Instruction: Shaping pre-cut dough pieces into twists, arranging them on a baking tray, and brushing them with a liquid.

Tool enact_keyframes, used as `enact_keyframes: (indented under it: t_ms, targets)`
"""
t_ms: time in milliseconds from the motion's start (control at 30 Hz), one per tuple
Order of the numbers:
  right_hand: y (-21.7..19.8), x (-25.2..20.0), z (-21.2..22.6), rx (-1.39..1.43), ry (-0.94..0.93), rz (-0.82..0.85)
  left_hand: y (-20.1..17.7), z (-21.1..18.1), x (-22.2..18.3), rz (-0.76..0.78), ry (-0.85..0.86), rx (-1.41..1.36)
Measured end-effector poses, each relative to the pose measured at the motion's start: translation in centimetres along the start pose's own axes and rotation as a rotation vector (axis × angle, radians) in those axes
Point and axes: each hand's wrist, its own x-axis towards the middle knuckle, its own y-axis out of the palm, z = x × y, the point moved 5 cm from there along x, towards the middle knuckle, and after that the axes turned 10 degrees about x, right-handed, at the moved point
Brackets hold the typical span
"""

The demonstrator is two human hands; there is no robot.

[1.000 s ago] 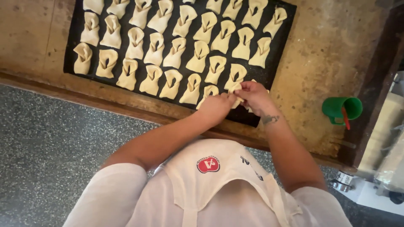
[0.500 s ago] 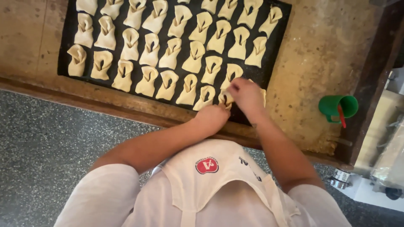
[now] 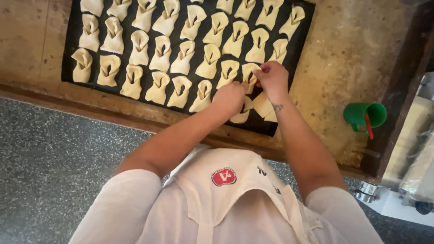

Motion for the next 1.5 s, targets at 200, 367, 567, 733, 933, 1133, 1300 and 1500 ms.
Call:
enact_keyframes:
  t_ms: [200,367,567,733,933,1133,1300,1500]
  targets:
    - [-1.5,-4.3,1.3,-0.568,-0.048,0.036,-5.1,-2.4,-4.3,0.056,0.108,0.054]
    - [1.6,-8.8,0.1,-0.558,-0.081,0.268,-3.3,-3.5,-6.6,0.120,0.211,0.093]
    - [1.7,-7.7,-1.1,-0.564,-0.154,0.216,-1.6,-3.5,-7.3,0.129,0.184,0.090]
    - [2.6,-6.6,-2.8,-0.575,-0.143,0.275,-0.4,-2.2,-7.1,0.110,0.155,0.070]
    - [-0.4,-6.6,-2.2,-0.651,-0.156,0.188,1.3,-1.4,-7.1,0.146,0.117,0.044]
    - [-4.6,-7.0,-3.4,-0.839,-0.144,0.122,-2.0,-2.8,-6.7,0.107,0.140,-0.061]
    - [-5.1,-6.8,-5.1,-0.317,-0.486,0.067,-5.8,-3.2,-4.1,-0.069,-0.013,-0.325]
    - [-4.5,-10.5,-2.4,0.945,-0.196,0.025,-3.4,-3.4,-1.1,0.100,-0.235,-0.898]
